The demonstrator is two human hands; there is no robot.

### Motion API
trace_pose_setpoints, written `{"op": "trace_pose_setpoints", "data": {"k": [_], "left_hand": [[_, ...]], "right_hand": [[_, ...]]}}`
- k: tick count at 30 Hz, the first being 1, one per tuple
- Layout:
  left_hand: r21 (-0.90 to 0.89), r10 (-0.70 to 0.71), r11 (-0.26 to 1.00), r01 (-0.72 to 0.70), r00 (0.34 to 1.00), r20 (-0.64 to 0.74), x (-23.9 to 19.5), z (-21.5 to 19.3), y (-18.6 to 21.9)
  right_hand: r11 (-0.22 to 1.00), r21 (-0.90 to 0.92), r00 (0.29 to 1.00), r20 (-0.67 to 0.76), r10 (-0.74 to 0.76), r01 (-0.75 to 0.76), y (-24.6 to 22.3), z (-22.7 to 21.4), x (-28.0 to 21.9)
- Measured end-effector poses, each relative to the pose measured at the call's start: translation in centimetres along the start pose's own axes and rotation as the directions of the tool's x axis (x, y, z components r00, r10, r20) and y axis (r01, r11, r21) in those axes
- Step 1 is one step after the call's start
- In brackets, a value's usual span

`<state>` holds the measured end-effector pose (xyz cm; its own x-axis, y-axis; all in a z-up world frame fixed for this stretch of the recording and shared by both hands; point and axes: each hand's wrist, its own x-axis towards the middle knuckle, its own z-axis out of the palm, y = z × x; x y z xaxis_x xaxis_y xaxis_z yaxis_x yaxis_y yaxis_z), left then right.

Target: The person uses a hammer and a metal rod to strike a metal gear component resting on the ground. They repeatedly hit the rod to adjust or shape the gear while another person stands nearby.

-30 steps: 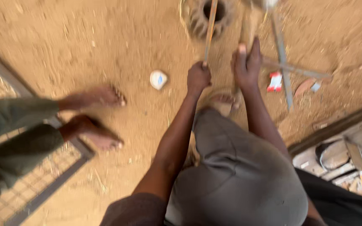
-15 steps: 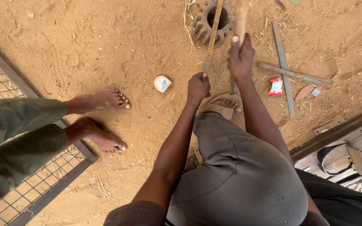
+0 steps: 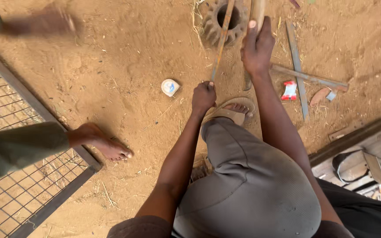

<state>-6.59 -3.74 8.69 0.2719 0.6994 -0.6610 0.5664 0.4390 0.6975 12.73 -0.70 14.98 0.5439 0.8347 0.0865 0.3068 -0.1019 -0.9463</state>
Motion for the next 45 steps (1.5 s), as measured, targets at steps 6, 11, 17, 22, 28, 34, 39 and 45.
{"op": "trace_pose_setpoints", "data": {"k": [6, 11, 17, 22, 28, 34, 39, 45], "left_hand": [[-0.053, -0.007, 0.999, 0.006, 1.0, -0.027, -0.6, -0.2, 0.2], [0.062, 0.037, 0.997, -0.035, 0.999, -0.031, -0.4, -0.7, 0.5], [0.174, -0.03, 0.984, 0.039, 0.998, -0.051, -1.0, -0.4, 1.0], [0.149, -0.04, 0.988, 0.046, 0.998, -0.046, -0.7, -0.4, 1.0], [-0.495, -0.039, 0.84, 0.222, 0.935, 0.352, 2.5, 1.0, -2.3], [-0.598, 0.089, 0.741, 0.304, 0.839, 0.537, 4.4, 3.3, -4.9], [-0.607, -0.001, 0.677, 0.415, 0.826, 0.563, 3.8, -1.6, -4.2], [-0.639, 0.113, 0.634, 0.435, 0.766, 0.633, 3.2, 0.3, -3.9]], "right_hand": [[0.786, -0.215, 0.765, 0.19, 0.615, -0.579, -0.7, -0.4, 2.9], [0.919, -0.134, 0.907, 0.158, 0.39, -0.371, -1.8, -3.2, 3.6], [0.984, -0.161, 0.991, 0.099, 0.087, -0.07, 0.8, -1.4, 2.6], [0.795, -0.383, 0.793, 0.214, 0.571, -0.469, 1.3, -0.3, 3.1], [0.92, -0.039, 0.89, 0.239, 0.388, -0.39, -3.4, -3.1, 3.2], [0.981, 0.108, 0.984, 0.096, 0.15, -0.16, -1.9, -4.0, 3.1], [0.954, -0.22, 0.963, 0.133, 0.234, -0.202, 0.8, 0.8, 2.8], [0.776, -0.068, 0.743, 0.25, 0.622, -0.627, 0.0, -2.9, 3.1]]}}
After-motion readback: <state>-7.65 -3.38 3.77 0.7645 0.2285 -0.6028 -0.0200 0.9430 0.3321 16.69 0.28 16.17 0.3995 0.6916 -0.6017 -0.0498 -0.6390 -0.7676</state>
